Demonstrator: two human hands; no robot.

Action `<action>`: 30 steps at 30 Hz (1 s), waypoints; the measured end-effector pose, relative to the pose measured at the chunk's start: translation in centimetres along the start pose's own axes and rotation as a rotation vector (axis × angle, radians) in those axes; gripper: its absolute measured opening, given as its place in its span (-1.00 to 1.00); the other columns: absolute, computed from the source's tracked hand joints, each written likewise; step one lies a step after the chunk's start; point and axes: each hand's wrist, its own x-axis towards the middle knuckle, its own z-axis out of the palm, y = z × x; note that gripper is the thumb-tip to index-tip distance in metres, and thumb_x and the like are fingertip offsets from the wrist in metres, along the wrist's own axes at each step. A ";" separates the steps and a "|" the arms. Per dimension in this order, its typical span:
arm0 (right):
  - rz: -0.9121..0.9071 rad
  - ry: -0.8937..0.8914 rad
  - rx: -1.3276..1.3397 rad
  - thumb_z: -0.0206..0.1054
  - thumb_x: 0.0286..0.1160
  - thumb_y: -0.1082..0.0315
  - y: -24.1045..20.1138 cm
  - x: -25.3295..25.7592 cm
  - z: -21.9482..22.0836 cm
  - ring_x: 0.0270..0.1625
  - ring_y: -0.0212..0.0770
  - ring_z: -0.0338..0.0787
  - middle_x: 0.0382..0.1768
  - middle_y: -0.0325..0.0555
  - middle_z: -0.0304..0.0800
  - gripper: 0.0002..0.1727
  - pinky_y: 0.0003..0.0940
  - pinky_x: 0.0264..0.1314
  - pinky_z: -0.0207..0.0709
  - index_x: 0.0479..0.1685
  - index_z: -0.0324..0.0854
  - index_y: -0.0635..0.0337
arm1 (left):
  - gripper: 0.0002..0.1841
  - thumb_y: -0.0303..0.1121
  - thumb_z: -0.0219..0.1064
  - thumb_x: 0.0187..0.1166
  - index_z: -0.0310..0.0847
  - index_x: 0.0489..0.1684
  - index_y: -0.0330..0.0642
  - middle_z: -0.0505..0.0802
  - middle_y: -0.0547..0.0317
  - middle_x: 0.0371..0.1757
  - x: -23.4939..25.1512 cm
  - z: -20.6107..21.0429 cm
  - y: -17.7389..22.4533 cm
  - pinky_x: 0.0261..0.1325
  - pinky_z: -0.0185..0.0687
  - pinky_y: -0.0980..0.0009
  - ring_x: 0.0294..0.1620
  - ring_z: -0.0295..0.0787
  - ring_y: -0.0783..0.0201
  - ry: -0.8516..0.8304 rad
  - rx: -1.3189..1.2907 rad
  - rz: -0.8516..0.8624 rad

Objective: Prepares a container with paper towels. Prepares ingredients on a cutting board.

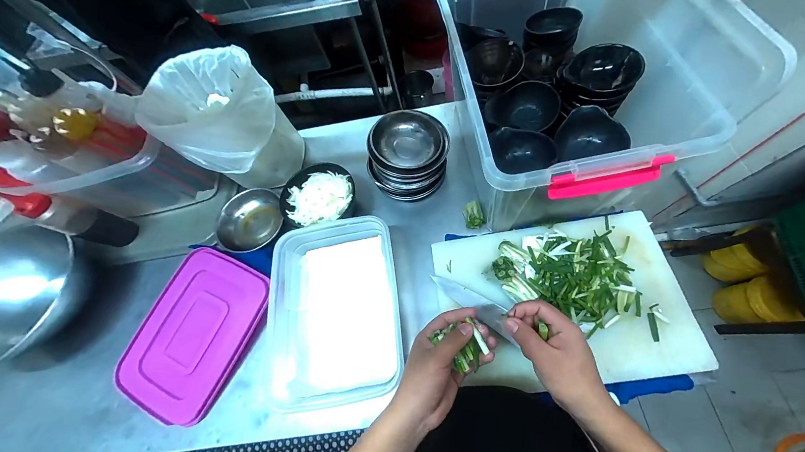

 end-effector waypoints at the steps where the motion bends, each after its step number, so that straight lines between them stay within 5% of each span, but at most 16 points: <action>1: -0.006 0.013 -0.008 0.42 0.53 0.16 -0.3 0.2 0.0 -0.53 -0.32 0.54 -0.47 -0.26 0.66 -0.87 -0.43 -0.52 0.42 -0.11 0.77 -0.07 | -0.71 -0.49 0.18 0.73 0.55 0.34 -0.34 0.81 -0.29 0.04 0.0 0.0 0.0 0.14 0.81 0.07 0.01 0.85 -0.06 0.003 0.006 0.007; 6: -0.152 0.126 -0.087 0.38 0.55 0.19 -1.6 1.4 0.4 -0.46 -0.36 0.61 -0.42 -0.34 0.67 -0.88 -0.46 -0.46 0.52 -0.08 0.77 -0.10 | -0.73 -0.49 0.20 0.73 0.59 0.29 -0.36 0.81 -0.31 0.04 0.0 -0.3 0.1 0.10 0.82 0.08 -0.02 0.86 -0.06 0.065 0.071 0.050; 10: -0.300 0.178 -0.221 0.29 0.63 0.26 -0.9 4.5 2.1 -0.40 -0.44 0.65 -0.38 -0.33 0.70 -0.83 -0.48 -0.37 0.60 -0.02 0.73 0.08 | -0.74 -0.49 0.19 0.74 0.57 0.26 -0.42 0.81 -0.28 0.00 0.3 -0.7 0.0 0.01 0.83 0.15 -0.13 0.85 0.01 0.146 0.132 0.045; 15: 0.035 -0.126 -0.630 0.14 0.80 0.18 1.7 9.7 4.4 0.02 0.06 0.86 0.01 0.07 0.87 -0.64 0.19 0.13 0.69 0.32 0.73 0.08 | -0.73 -0.50 0.19 0.75 0.56 0.29 -0.43 0.81 -0.27 0.00 0.2 -0.6 0.0 -0.04 0.84 0.18 -0.18 0.84 0.04 0.172 0.112 0.006; 18: 0.018 -0.093 -0.665 0.13 0.79 0.21 0.6 9.8 5.2 -0.17 0.04 0.84 -0.17 0.03 0.85 -0.70 0.17 -0.13 0.68 0.18 0.76 0.04 | -0.74 -0.51 0.19 0.74 0.57 0.28 -0.44 0.80 -0.26 0.00 -0.2 -1.1 0.3 -0.02 0.83 0.18 -0.16 0.84 0.04 0.167 0.105 0.027; 22: -0.015 -0.085 -0.716 0.21 0.72 0.21 0.3 11.4 5.5 -0.25 -0.05 0.79 -0.30 -0.06 0.81 -0.76 0.10 -0.16 0.65 0.01 0.77 0.05 | -0.75 -0.50 0.21 0.73 0.58 0.26 -0.42 0.80 -0.26 0.00 -0.2 -1.8 0.5 -0.02 0.83 0.17 -0.15 0.83 0.03 0.202 0.089 0.041; 26: -0.002 -0.222 -0.979 0.24 0.70 0.19 0.2 13.4 5.7 -0.01 0.11 0.85 -0.15 0.07 0.84 -0.75 0.21 0.06 0.68 -0.02 0.73 0.16 | -0.75 -0.49 0.23 0.72 0.57 0.26 -0.41 0.81 -0.23 -0.02 -0.2 -1.6 0.3 -0.03 0.83 0.18 -0.16 0.84 0.04 0.194 0.106 0.021; 30: 0.027 -0.208 -0.892 0.30 0.68 0.15 -1.6 13.9 5.3 -0.19 0.07 0.81 -0.30 0.02 0.79 -0.76 0.18 -0.10 0.67 -0.06 0.71 0.14 | -0.75 -0.48 0.24 0.72 0.59 0.25 -0.40 0.82 -0.23 -0.02 -0.2 -1.7 0.5 -0.02 0.83 0.17 -0.17 0.84 0.04 0.174 0.106 0.024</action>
